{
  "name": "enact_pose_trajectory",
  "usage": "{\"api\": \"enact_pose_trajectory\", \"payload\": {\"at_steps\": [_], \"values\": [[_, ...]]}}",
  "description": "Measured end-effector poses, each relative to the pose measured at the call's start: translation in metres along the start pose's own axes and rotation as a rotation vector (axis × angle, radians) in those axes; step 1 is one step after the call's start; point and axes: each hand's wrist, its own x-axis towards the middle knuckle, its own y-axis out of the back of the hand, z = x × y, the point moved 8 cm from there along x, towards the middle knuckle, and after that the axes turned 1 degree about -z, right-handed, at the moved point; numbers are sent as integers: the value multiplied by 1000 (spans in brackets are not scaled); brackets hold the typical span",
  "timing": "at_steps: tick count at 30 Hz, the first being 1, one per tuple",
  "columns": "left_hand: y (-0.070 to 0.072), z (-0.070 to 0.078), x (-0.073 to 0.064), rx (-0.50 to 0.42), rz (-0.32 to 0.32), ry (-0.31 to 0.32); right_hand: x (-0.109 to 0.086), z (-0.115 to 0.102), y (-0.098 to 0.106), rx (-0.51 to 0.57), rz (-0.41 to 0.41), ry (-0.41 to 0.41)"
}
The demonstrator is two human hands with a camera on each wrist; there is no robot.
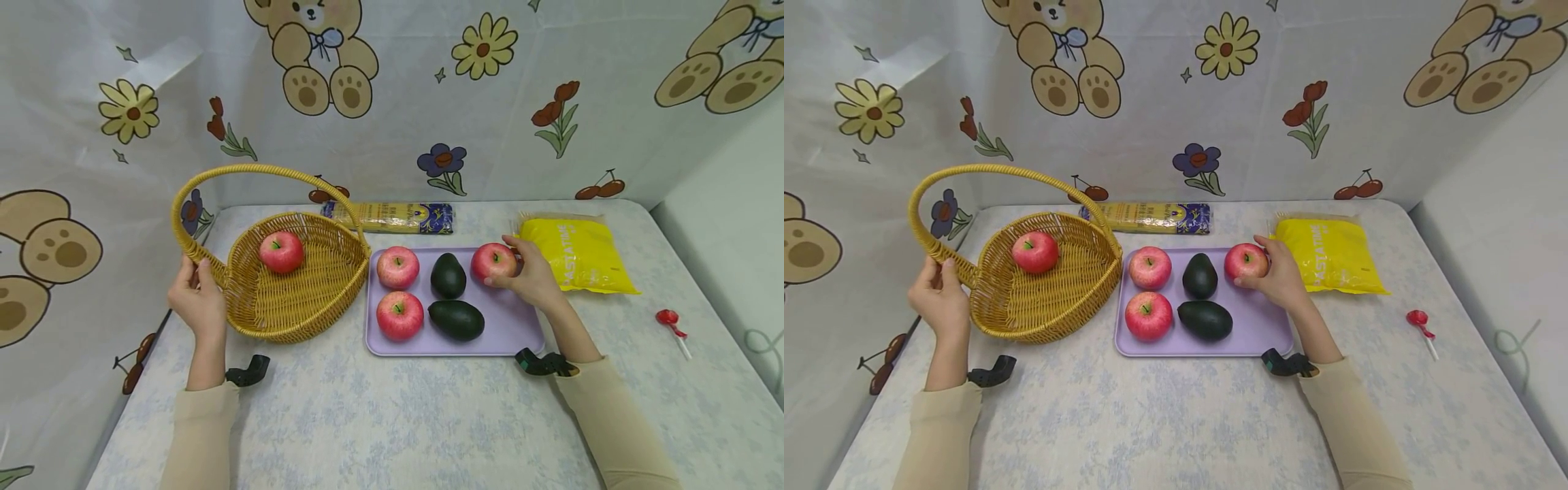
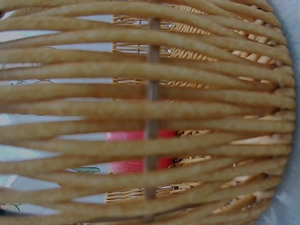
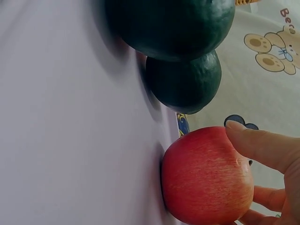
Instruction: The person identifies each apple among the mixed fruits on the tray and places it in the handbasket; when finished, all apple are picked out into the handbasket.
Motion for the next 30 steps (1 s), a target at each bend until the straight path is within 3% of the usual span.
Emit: {"api": "enact_pose_trajectory", "payload": {"at_steps": [8,16,24,30], "values": [[-2,2,0,28,23,1,0,-2,-2,-59,9,38],[2,28,-11,28,31,0,0,-3,-3,-97,20,71],[-1,6,-2,21,29,0,-1,-4,-4,-107,50,82],[-1,2,0,28,35,-13,-2,-6,-2,-120,103,111]]}}
